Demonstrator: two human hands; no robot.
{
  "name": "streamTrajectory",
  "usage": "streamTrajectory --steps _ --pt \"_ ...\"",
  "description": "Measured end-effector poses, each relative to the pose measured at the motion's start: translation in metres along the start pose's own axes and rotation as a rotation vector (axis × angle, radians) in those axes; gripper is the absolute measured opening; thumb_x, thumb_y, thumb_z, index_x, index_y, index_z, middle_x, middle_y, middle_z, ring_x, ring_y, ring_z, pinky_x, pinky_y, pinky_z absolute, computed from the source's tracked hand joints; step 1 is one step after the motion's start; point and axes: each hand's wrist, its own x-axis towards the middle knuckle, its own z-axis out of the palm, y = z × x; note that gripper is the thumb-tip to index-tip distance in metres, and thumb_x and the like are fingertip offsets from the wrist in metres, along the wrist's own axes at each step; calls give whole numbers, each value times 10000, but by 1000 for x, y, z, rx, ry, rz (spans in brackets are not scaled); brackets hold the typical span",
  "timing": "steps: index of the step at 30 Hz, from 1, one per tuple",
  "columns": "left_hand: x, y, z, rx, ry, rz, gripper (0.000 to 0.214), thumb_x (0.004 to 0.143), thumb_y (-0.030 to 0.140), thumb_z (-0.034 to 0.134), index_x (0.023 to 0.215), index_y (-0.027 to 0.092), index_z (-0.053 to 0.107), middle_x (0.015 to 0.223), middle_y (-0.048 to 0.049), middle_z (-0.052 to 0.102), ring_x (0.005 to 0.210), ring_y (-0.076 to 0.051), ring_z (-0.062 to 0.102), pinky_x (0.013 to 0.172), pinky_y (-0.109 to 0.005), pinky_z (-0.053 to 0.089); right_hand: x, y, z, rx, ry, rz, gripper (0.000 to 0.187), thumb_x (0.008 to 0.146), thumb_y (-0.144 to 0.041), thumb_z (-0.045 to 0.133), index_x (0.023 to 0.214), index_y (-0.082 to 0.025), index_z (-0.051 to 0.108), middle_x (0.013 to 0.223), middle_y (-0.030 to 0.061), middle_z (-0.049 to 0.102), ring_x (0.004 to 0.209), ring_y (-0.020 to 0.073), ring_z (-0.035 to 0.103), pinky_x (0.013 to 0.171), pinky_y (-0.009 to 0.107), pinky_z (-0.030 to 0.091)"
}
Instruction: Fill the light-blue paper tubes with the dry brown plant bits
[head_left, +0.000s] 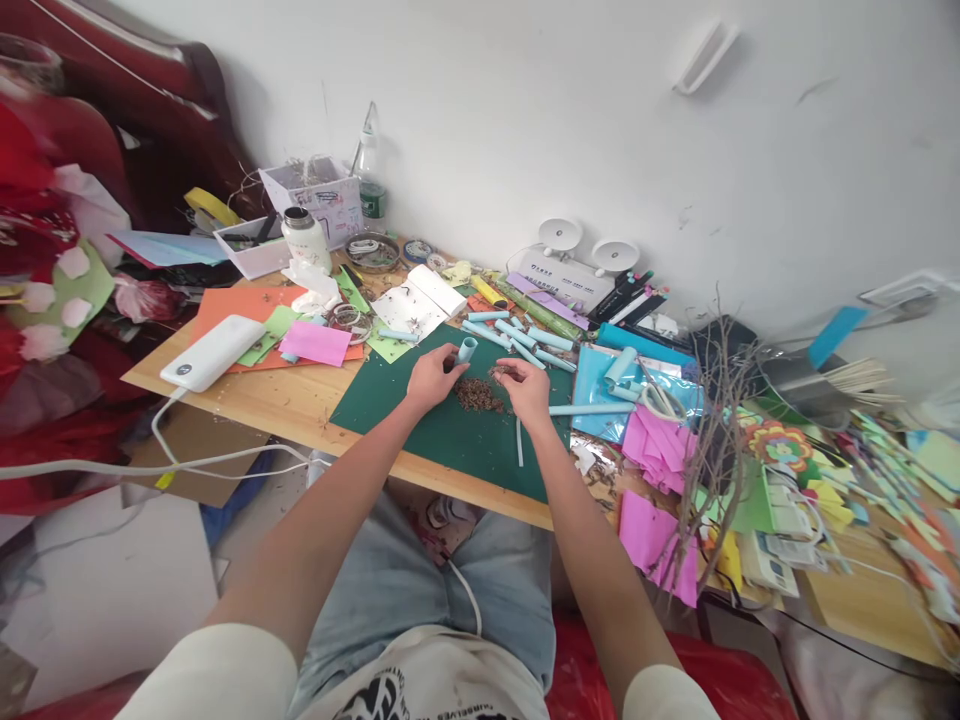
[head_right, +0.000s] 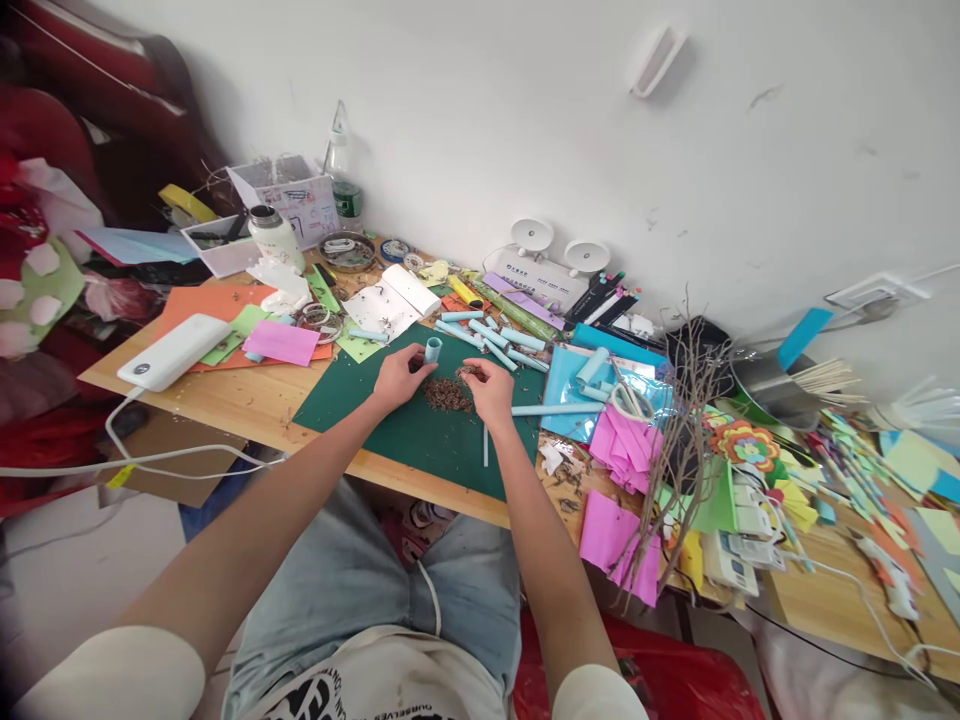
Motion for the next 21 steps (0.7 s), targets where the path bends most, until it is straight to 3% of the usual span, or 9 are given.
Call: streamTrajectory --steps 7,14,21 --pt "0 1 -1 2 -7 0 199 841 408 591 950 245 625 899 -33 712 821 -201 652 742 -308 503 -3 -4 3 -50 27 -20 226 724 -369 665 825 -188 755 803 51 751 738 218 683 745 342 534" --pt "0 3 -2 -2 -17 -4 185 846 401 583 938 244 621 870 -25 707 802 -198 648 716 -299 494 -5 -6 3 -2 39 11 304 728 -434 682 880 -188 774 833 56 759 756 237 693 723 359 562" --pt "1 -2 1 -30 0 12 184 833 391 610 941 243 626 877 -27 706 808 -194 647 725 -292 498 10 -36 10 181 149 -88 281 737 -398 679 893 -174 744 733 41 724 642 214 665 652 358 562"
